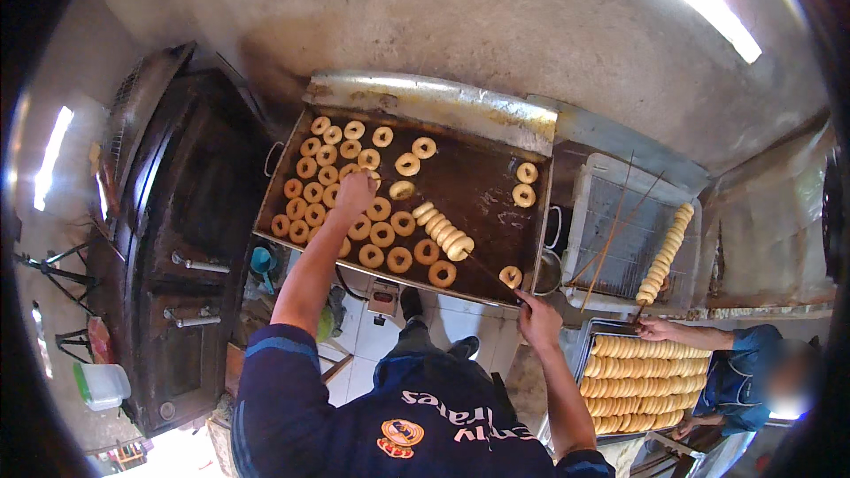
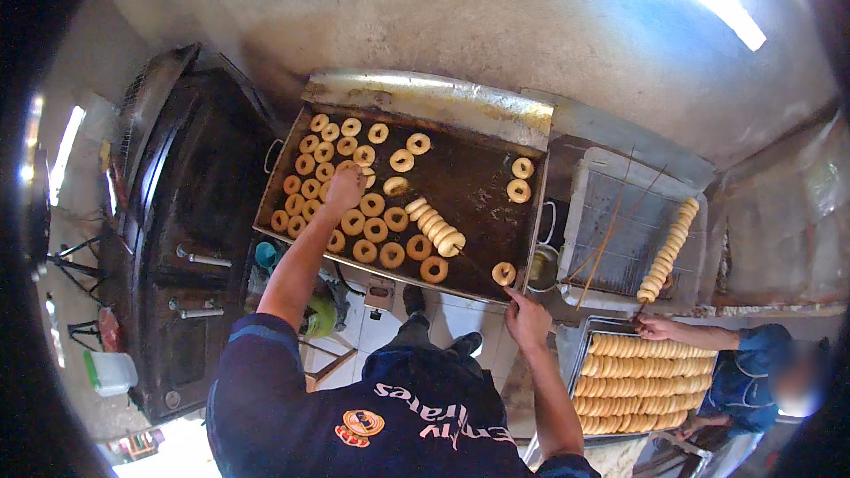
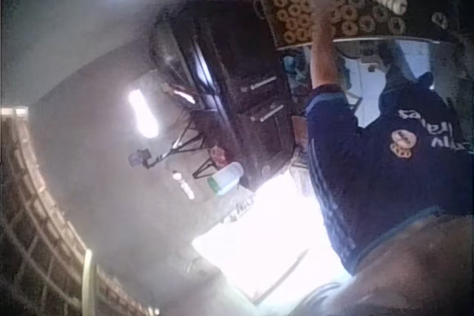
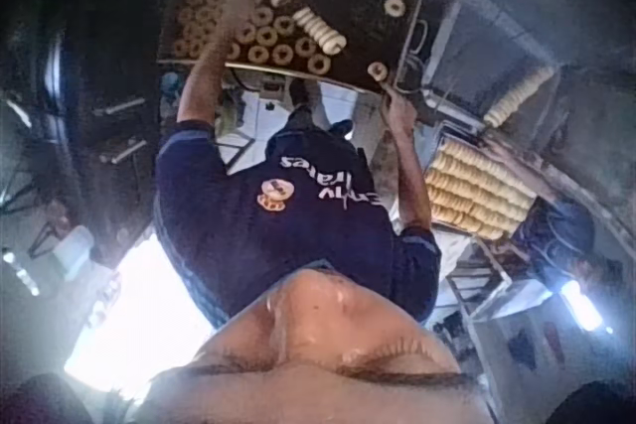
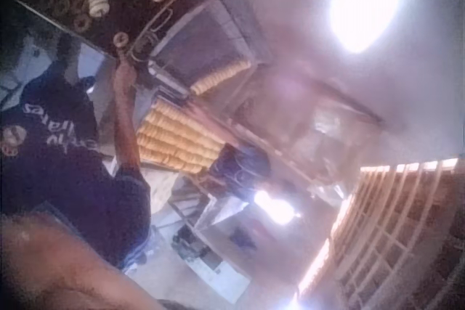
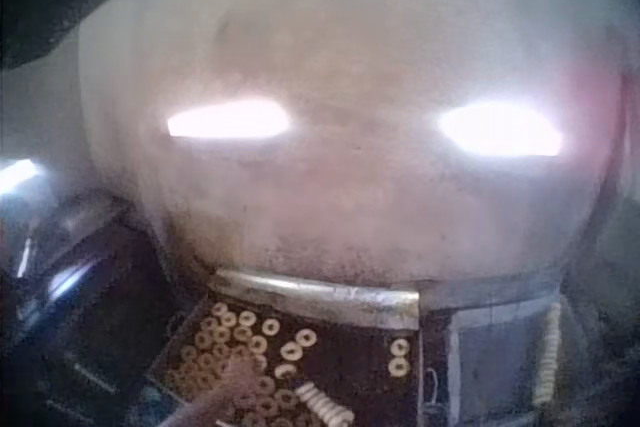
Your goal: The person arranges ring-shaped doughnuts on a baking tray using a long metal skewer. They transfer doughnuts from a wooden board to the tray, then use the skewer to pick up and place multiple doughnuts in neat rows. The person also adjusts the positions of doughnuts on the tray with their hands.
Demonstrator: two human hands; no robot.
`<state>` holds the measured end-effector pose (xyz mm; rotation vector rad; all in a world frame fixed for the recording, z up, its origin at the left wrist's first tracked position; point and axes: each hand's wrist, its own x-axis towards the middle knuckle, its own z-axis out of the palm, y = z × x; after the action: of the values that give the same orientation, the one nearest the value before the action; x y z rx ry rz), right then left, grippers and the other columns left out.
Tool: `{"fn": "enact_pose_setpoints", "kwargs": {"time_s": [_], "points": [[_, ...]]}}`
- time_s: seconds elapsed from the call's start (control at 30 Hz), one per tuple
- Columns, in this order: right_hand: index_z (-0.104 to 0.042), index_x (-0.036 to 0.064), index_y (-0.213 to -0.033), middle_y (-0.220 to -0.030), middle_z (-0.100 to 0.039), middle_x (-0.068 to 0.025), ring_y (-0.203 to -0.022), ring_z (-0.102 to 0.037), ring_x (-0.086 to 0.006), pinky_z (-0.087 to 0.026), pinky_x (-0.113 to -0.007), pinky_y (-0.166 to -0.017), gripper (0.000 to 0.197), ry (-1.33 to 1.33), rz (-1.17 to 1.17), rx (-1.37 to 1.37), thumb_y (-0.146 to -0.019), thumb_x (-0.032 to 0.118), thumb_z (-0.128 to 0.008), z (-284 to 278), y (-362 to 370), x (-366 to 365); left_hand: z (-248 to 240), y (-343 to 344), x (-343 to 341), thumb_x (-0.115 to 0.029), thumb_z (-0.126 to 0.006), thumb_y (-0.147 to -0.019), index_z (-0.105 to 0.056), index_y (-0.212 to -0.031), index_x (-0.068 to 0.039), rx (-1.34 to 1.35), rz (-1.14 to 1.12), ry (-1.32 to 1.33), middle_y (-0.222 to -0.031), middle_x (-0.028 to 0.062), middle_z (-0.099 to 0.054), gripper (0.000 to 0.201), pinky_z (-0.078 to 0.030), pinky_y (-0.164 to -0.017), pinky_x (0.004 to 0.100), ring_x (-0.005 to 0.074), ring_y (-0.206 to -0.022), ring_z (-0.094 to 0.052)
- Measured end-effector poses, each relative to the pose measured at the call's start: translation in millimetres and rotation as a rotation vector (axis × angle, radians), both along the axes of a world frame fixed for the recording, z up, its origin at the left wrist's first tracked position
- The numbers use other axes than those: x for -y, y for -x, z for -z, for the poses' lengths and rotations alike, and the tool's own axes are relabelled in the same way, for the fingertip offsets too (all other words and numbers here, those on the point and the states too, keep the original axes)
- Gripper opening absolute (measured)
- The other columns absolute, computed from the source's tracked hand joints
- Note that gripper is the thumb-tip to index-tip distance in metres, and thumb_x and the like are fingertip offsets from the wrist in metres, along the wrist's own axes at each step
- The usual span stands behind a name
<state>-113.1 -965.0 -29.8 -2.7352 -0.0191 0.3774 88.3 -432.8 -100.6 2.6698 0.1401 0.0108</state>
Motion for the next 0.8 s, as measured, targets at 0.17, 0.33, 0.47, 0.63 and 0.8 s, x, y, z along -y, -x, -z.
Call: {"fn": "enact_pose_setpoints", "kwargs": {"time_s": [0.17, 0.33, 0.47, 0.63, 0.8], "points": [[-0.081, 0.0233, -0.133, -0.116, -0.082, -0.0131, -0.101, -0.08, -0.0335, -0.063, -0.043, -0.086, 0.036, -0.32, 0.03, 0.141, -0.099, 0.015, -0.072, 69, -8, 16, -23, -14, -15, -0.028, -0.066, -0.105, -0.077, -0.108, 0.003, -0.161, -0.019, 0.212, -0.096, 0.0266, -0.077, 0.033, -0.06, -0.084, 0.0506, 0.0419, -0.09, -0.076], [-0.081, 0.0216, -0.133, -0.121, -0.082, -0.0135, -0.107, -0.08, -0.034, -0.063, -0.042, -0.093, 0.036, -0.507, -0.053, 0.303, -0.099, 0.015, -0.072, 90, 7, 62, -75, 35, -16, -0.025, -0.072, -0.1, -0.077, -0.106, -0.003, 0.001, 0.126, 0.224, -0.089, 0.0187, -0.078, 0.024, -0.06, -0.078, 0.0491, 0.0381, -0.084, -0.076], [-0.082, 0.0273, -0.132, -0.113, -0.082, -0.0137, -0.095, -0.079, -0.0351, -0.063, -0.045, -0.084, 0.036, -0.387, -0.098, 0.219, -0.098, 0.02, -0.072, 81, 7, 83, -82, 83, 39, -0.024, -0.074, -0.097, -0.077, -0.102, -0.004, -0.091, 0.098, 0.247, -0.079, 0.0195, -0.074, 0.021, -0.059, -0.072, 0.0516, 0.0399, -0.077, -0.075], [-0.081, 0.0349, -0.133, -0.106, -0.08, -0.0114, -0.088, -0.078, -0.0334, -0.062, -0.048, -0.075, 0.039, -0.075, -0.081, 0.013, -0.098, 0.023, -0.07, -14, 7, 83, -34, 108, 83, -0.022, -0.069, -0.097, -0.075, -0.096, -0.004, 0.044, 0.098, 0.119, -0.082, 0.0241, -0.075, 0.019, -0.058, -0.074, 0.0573, 0.0452, -0.082, -0.075], [-0.079, 0.0349, -0.136, -0.107, -0.078, -0.0107, -0.085, -0.077, -0.0332, -0.062, -0.047, -0.076, 0.042, -0.097, -0.17, 0.083, -0.098, 0.021, -0.069, -20, -3, 75, 8, 77, 42, -0.024, -0.068, -0.1, -0.078, -0.106, 0.001, -0.032, -0.099, -0.072, -0.093, 0.029, -0.076, 0.028, -0.059, -0.08, 0.0583, 0.0474, -0.09, -0.074]]}}
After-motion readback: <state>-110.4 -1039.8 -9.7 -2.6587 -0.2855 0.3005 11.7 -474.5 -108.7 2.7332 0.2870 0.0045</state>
